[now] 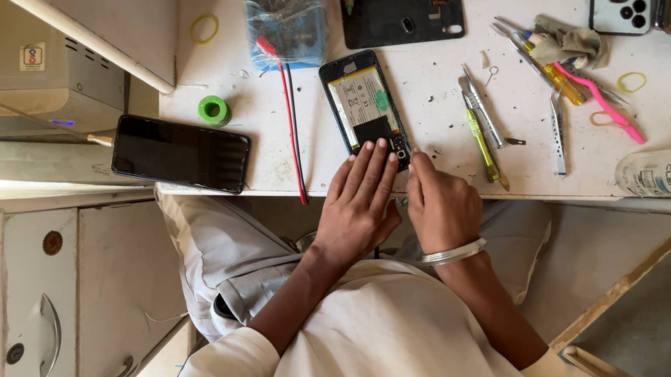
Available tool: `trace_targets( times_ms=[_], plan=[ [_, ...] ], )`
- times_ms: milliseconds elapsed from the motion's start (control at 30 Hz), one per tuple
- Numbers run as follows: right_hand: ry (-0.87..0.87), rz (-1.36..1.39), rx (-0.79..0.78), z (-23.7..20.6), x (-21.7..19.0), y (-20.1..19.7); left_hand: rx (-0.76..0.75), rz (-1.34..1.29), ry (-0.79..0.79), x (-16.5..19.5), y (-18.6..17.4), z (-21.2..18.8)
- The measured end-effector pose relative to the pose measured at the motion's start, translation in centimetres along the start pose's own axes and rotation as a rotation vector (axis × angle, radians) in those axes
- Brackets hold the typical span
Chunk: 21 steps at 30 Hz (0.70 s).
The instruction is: The person repairs a smartphone at a cluttered workbench. They use a screwdriver to work on the phone's internal board, disconnect and remove the battery, press on the screen assembly, then hold the phone and press its screen while checking it.
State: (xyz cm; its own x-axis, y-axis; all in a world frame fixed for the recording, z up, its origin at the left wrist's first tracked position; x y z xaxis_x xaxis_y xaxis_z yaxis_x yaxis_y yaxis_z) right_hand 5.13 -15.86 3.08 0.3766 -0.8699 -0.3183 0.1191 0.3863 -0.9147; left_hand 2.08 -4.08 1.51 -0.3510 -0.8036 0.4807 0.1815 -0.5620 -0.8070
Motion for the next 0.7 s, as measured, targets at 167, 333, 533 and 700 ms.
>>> trace_targets(
  times_ms=[167, 333, 533, 700],
  plan=[
    [-0.021, -0.025, 0.0, 1.2, -0.1, 0.3, -0.022, -0.041, -0.018, 0.1, -0.1, 0.1],
    [-0.018, 0.001, -0.007, 2.4, 0.1, 0.2, -0.002, -0.016, -0.019, 0.0, 0.0, 0.2],
    [0.019, -0.012, -0.03, 1.6, 0.1, -0.5, 0.021, -0.034, 0.003, 0.1, 0.0, 0.1],
    [0.059, 0.039, -0.013, 2.0, 0.1, 0.2, 0.009, -0.079, -0.022, 0.1, -0.1, 0.1]
  ],
)
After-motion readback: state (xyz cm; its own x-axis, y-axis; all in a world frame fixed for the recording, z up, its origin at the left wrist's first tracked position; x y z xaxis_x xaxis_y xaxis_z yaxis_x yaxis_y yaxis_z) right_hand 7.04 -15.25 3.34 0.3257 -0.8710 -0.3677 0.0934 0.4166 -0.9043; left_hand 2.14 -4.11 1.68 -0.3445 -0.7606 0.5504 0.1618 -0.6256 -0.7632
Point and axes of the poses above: each hand's wrist, its own z-axis towards the middle knuckle, its own y-axis out of the palm, x = y × z, the point moved 9 cm from there along z, towards the middle knuckle, and after that the axes turned 12 degrees about -y, right-handed, at the moved point
